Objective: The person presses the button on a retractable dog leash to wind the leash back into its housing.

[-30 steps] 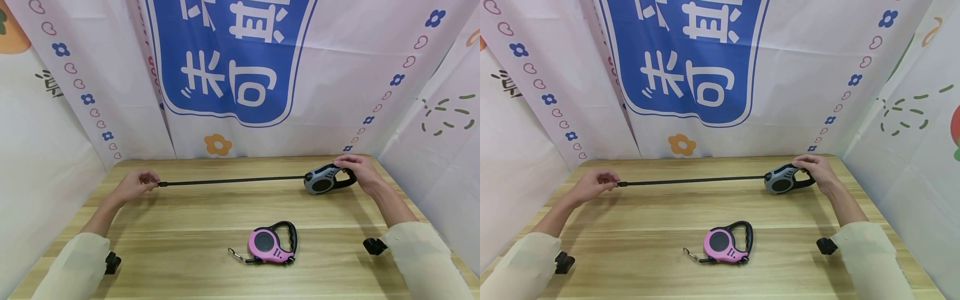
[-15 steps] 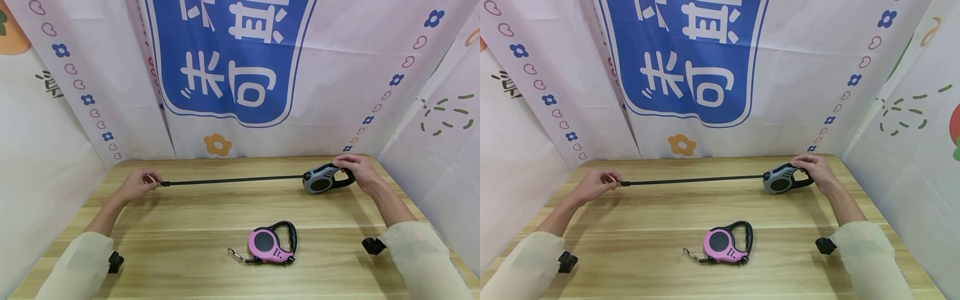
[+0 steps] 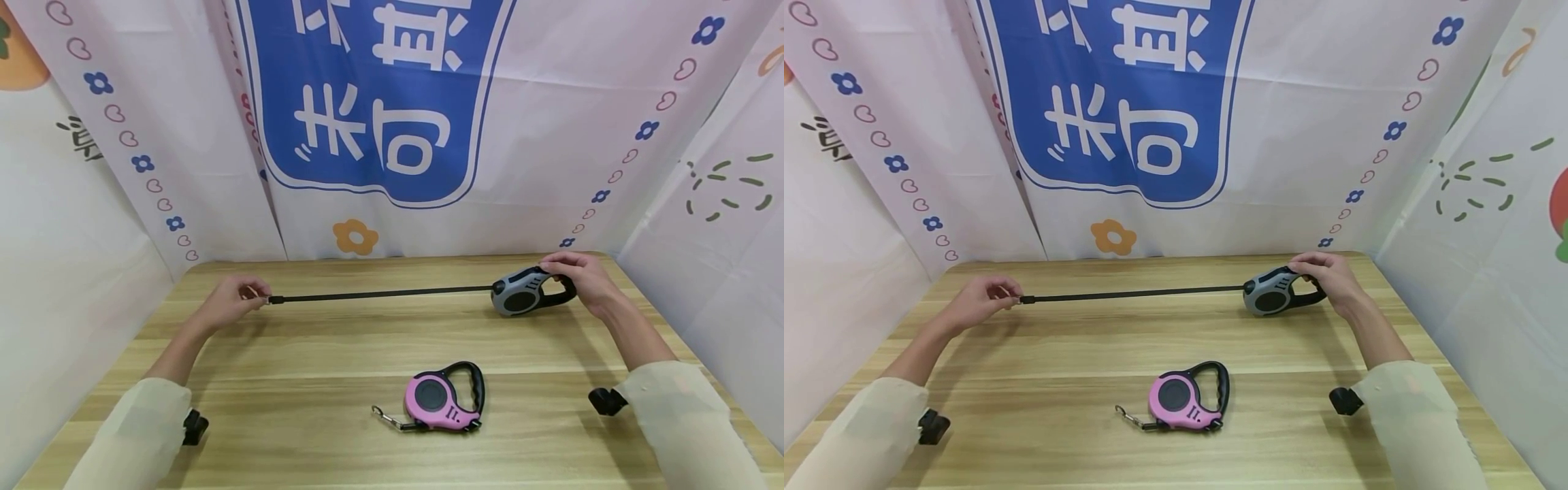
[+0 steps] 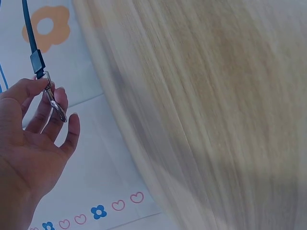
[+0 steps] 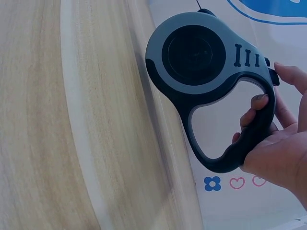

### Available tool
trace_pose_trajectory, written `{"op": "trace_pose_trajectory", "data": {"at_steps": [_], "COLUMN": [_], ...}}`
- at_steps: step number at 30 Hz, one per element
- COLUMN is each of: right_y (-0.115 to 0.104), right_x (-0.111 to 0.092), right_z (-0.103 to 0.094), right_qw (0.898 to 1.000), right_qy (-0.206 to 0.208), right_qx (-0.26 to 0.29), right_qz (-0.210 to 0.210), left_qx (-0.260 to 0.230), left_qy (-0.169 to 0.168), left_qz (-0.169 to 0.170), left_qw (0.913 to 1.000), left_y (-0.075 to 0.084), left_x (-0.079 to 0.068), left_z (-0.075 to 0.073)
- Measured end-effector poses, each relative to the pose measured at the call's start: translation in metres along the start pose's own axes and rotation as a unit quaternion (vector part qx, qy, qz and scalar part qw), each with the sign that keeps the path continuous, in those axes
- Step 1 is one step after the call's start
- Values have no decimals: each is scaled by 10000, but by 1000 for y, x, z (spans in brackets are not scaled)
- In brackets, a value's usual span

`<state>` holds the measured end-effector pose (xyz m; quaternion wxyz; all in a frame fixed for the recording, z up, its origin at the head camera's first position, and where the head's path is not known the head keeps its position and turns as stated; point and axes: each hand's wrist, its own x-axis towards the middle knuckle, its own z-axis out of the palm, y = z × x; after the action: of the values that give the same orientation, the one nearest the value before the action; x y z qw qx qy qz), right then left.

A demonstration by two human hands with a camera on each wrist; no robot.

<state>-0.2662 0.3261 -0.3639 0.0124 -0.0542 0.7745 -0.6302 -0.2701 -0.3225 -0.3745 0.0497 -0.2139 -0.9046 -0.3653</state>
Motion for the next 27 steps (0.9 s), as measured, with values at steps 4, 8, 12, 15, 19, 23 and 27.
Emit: {"op": "trace_pose_trajectory", "data": {"at_steps": [4, 8, 12, 15, 19, 23, 27], "right_y": [0, -1, -2, -3, -3, -3, -2], "right_x": [-1, -1, 0, 0, 0, 1, 2], "right_z": [1, 2, 5, 7, 9, 10, 12], "right_qw": [10000, 9998, 9997, 9997, 9997, 9998, 9998], "right_qy": [-15, -38, -39, -44, -70, -79, -75], "right_qx": [60, 96, 114, 106, 133, 130, 129], "right_qz": [-55, -141, -219, -225, -187, -151, -146], "left_qx": [42, 57, 41, 22, 0, 4, 45], "left_qy": [-15, -40, -45, -35, -11, 1, -2], "left_qz": [-15, -79, -103, -77, -46, -41, -97], "left_qw": [10000, 9999, 9999, 10000, 10000, 10000, 9999], "left_y": [0, 2, 4, 5, 7, 9, 10], "left_x": [1, 1, 2, 2, 2, 2, 2], "left_z": [1, 2, 2, 3, 4, 4, 4]}}
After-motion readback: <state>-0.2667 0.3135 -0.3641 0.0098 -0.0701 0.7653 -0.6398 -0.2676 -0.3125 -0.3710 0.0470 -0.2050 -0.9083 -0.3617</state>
